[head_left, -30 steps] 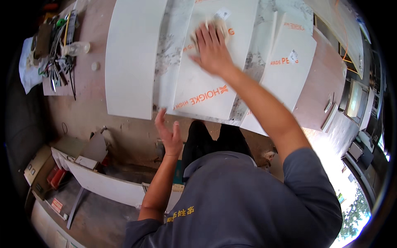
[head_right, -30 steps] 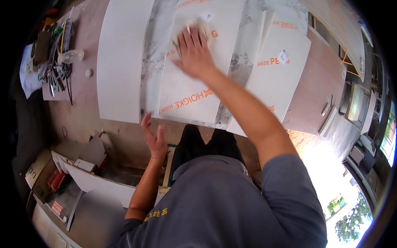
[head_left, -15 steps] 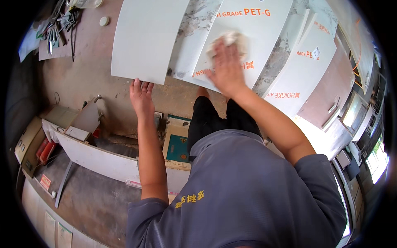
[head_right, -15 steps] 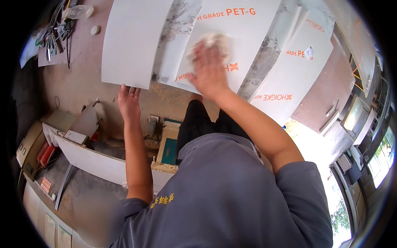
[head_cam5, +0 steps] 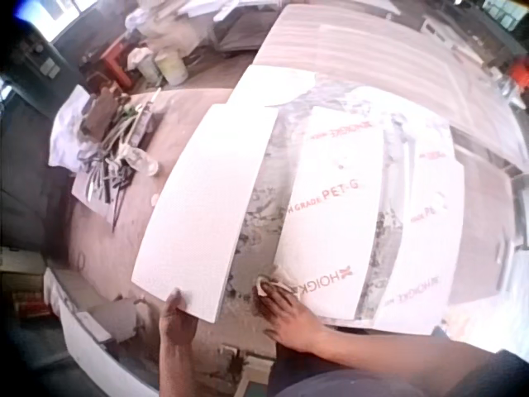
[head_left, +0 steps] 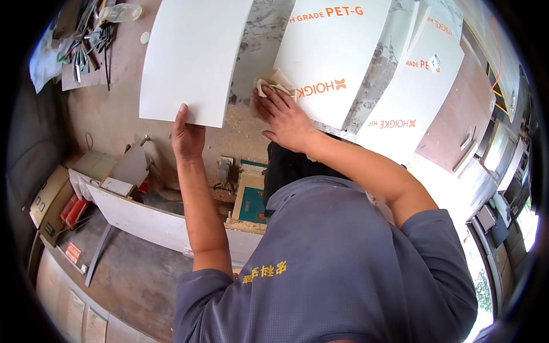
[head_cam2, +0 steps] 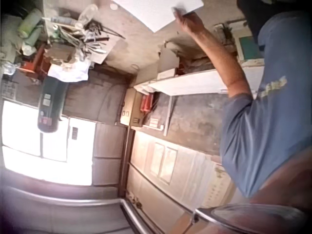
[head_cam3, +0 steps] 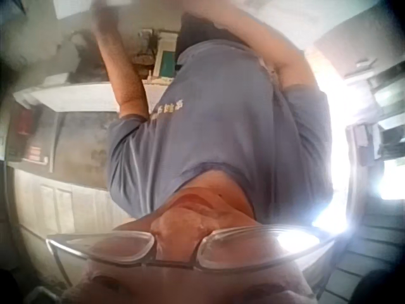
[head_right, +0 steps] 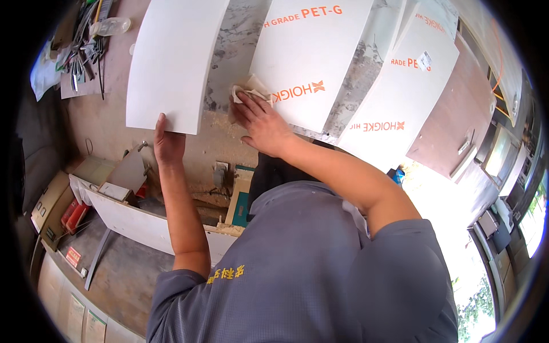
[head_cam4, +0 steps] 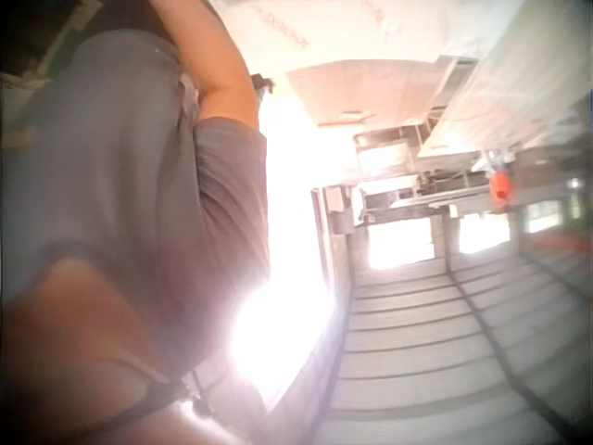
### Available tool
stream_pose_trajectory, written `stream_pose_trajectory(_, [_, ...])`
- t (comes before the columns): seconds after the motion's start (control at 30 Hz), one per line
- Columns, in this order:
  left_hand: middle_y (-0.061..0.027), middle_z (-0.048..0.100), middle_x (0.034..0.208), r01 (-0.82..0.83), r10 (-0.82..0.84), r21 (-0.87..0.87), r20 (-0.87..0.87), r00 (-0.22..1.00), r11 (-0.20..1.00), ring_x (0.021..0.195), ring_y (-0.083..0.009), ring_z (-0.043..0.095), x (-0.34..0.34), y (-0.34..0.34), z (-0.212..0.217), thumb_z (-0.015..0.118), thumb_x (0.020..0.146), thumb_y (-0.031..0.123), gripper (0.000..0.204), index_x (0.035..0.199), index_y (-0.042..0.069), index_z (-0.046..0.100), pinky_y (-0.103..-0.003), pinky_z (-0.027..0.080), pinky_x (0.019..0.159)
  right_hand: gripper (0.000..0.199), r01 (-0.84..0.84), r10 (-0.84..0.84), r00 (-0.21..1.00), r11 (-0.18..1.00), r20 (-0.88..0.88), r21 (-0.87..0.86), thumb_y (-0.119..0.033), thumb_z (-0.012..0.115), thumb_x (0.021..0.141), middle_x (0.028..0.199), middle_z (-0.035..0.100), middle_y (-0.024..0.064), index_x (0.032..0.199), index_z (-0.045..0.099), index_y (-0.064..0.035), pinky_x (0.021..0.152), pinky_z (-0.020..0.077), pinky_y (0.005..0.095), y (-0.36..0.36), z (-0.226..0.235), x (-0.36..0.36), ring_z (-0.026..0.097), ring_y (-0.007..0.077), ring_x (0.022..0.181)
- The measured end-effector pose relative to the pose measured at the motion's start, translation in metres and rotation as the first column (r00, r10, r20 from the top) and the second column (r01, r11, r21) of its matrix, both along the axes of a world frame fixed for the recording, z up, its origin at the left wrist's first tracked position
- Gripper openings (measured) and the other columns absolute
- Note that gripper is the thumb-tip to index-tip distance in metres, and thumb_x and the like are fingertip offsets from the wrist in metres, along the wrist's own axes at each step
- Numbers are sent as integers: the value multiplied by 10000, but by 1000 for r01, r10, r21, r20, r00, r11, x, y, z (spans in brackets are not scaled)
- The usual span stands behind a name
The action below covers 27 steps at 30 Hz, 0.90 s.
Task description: The person wipes the surfaces of several white rectangular panels with a cloth and a liquid from a small bottle. After cleaning, the person stacks the panels and places a long white strip on top of the stack.
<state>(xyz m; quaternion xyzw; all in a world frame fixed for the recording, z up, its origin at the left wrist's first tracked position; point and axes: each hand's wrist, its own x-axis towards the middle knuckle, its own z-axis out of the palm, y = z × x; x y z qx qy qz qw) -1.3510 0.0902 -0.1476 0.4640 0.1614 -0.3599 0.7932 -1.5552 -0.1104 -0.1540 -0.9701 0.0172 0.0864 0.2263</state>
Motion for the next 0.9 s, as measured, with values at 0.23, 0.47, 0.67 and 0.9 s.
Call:
stream_pose_trajectory(0.23, [-93,625,1272,24,-24,-94,3,1000,995,1192,-232,590,-12,3,10,623,945,180,432,1338,26,530,-445,479,1039,614,-68,64,996,996,-57,-63,-112,596,833,1484,451,180,1418,462,19,1168,330,446,-75,21,-127,424,352,1387])
stream_pose_trajectory(0.47, [-156,563,1390,123,-132,-110,-73,989,986,1304,-323,523,-95,43,-15,690,844,160,596,1370,-42,498,-482,379,1147,482,586,-620,762,534,-189,610,45,450,853,1291,599,252,1329,528,49,1018,450,391,-91,43,-112,566,406,1211])
stream_pose_trajectory(0.67, [-141,525,1395,196,-202,-132,-34,979,972,1306,-305,503,-136,-25,2,707,826,99,700,1439,-26,394,-461,379,1134,431,803,-819,463,225,-340,552,-87,515,910,1157,668,193,1330,538,7,963,463,332,-122,63,-131,637,258,1090])
stream_pose_trajectory(0.9, [-106,503,1407,305,-313,-132,-38,949,943,1309,-270,492,-169,-95,7,697,876,119,623,1426,33,418,-423,423,1087,443,810,-930,290,114,-225,575,-31,496,915,1226,649,149,1354,526,24,999,448,311,-143,80,-206,608,195,1138])
